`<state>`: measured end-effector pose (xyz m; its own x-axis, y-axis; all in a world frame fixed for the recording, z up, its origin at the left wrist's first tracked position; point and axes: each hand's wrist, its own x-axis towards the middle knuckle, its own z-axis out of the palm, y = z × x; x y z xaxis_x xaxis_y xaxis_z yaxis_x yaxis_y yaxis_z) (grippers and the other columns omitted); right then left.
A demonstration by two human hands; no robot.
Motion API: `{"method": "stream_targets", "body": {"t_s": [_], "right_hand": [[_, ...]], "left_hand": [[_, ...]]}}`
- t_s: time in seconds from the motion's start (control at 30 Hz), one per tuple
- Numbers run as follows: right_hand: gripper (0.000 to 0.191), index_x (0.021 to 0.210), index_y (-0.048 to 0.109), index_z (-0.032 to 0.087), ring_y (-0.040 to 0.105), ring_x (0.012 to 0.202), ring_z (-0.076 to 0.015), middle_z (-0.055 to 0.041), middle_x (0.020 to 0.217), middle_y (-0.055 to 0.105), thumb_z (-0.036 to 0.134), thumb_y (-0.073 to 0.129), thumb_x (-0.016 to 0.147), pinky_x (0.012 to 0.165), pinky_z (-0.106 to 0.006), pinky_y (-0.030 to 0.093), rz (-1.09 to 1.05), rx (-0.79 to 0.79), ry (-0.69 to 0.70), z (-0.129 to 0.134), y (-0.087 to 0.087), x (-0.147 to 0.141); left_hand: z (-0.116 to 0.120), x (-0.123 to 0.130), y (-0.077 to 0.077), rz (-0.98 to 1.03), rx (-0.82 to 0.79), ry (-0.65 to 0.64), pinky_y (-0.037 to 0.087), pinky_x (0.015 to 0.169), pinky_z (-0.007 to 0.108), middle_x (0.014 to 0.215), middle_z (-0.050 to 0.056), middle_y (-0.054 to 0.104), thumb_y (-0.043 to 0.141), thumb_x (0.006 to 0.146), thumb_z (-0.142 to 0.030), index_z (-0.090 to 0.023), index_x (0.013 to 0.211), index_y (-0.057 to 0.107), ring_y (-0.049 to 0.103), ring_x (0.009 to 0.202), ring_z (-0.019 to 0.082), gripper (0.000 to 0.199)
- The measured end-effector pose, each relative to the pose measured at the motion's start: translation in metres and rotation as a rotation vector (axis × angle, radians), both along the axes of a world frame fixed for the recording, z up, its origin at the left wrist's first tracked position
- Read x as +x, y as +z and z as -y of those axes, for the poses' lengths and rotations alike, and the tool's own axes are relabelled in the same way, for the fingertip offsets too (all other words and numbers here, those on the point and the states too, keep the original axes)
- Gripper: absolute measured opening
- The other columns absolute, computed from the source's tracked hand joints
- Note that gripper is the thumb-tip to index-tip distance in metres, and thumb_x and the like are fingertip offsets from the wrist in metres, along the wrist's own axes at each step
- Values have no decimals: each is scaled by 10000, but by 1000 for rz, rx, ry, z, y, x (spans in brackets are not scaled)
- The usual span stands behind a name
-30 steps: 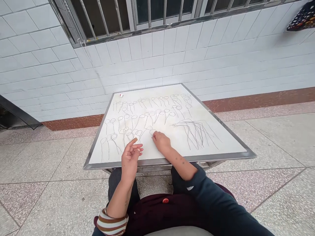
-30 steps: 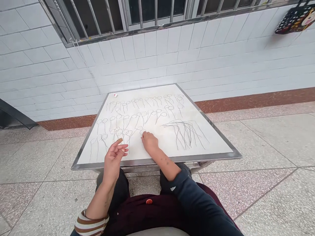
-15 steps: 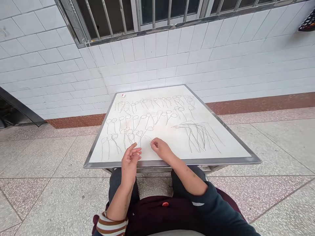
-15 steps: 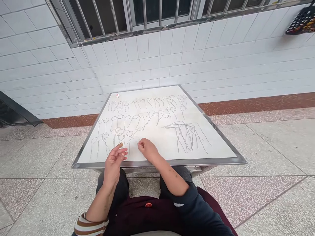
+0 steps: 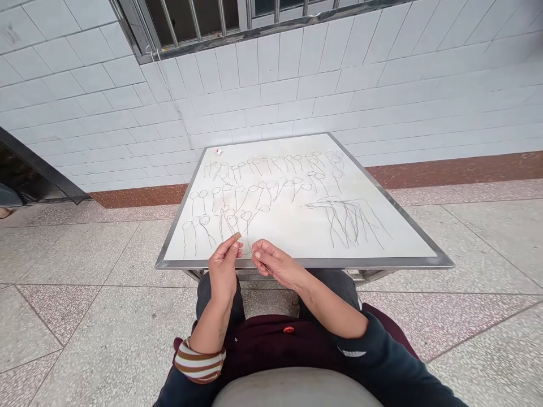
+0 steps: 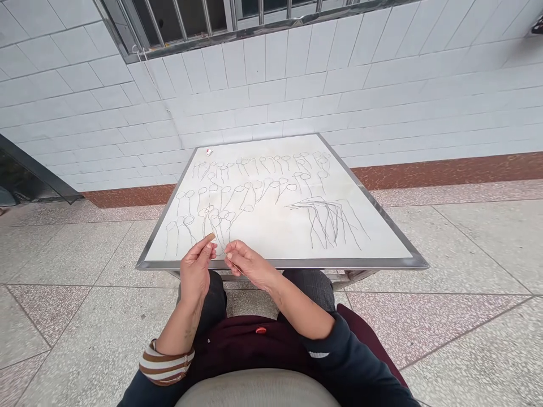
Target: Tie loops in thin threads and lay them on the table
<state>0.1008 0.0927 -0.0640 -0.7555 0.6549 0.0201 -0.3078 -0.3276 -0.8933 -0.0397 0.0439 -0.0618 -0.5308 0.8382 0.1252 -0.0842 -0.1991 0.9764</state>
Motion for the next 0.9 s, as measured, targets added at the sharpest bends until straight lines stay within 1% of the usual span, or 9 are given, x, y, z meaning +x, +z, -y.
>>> {"method": "stream_targets", "body": {"t_s": [0.1,0.17,0.23,0.3,0.43,0.5,0.63,0.77,0.9], "right_hand": [[284,1008,478,216,403,573,-91,57,680,459,458,564,887,530,-218,335,27,123,-9,5,1,2],[282,1022,477,220,410,571,-96,64,657,445,463,544,897,529,-221,362,44,212,-24,7,2,2],[273,1027,474,226,415,564,-102,70,634,435,466,525,907,526,-223,378,55,281,-64,9,2,3],[258,1013,474,231,418,555,-104,72,624,434,467,506,915,520,-224,384,63,308,-135,11,3,3],[227,957,456,231,394,505,-94,82,593,433,456,469,934,498,-222,370,66,271,-293,18,8,3],[222,939,439,232,397,495,-95,86,579,440,453,455,939,497,-224,369,72,271,-315,21,9,2],[216,915,425,231,416,502,-96,79,607,466,444,459,929,500,-229,382,113,292,-325,23,10,2],[174,995,441,228,450,538,-82,52,748,508,356,510,898,522,-234,416,94,269,-354,21,10,3],[197,1076,476,235,465,544,-56,19,919,514,289,501,888,486,-214,414,-16,198,-313,21,11,4]], "left_hand": [[8,1,11,-67,0,-8,456,695,252,915,39,681,690,792,-323,-205,1044,739,537,681,102,282],[14,3,19,-168,-5,-31,446,675,247,915,29,664,672,810,-321,-225,1047,742,516,655,98,265],[19,6,26,-298,-22,-65,439,664,244,878,19,640,636,841,-324,-241,1074,733,506,642,99,266],[23,9,29,-349,-35,-107,444,693,242,845,11,617,630,849,-321,-249,1135,706,522,678,106,304],[27,18,28,-131,-9,-213,459,793,248,860,0,629,712,784,-273,-247,1263,609,570,788,117,491],[29,23,26,-55,7,-238,466,794,256,840,-5,641,706,789,-261,-234,1260,603,584,762,114,483],[31,27,26,-3,9,-213,465,796,267,762,-20,622,691,799,-259,-205,1230,621,583,714,110,440],[32,25,27,-8,-29,-201,441,814,247,752,-32,575,698,794,-245,-207,1245,613,552,730,98,461],[32,23,25,-7,2,-247,434,835,241,785,-27,576,674,821,-243,-215,1242,600,552,764,98,428]]}}
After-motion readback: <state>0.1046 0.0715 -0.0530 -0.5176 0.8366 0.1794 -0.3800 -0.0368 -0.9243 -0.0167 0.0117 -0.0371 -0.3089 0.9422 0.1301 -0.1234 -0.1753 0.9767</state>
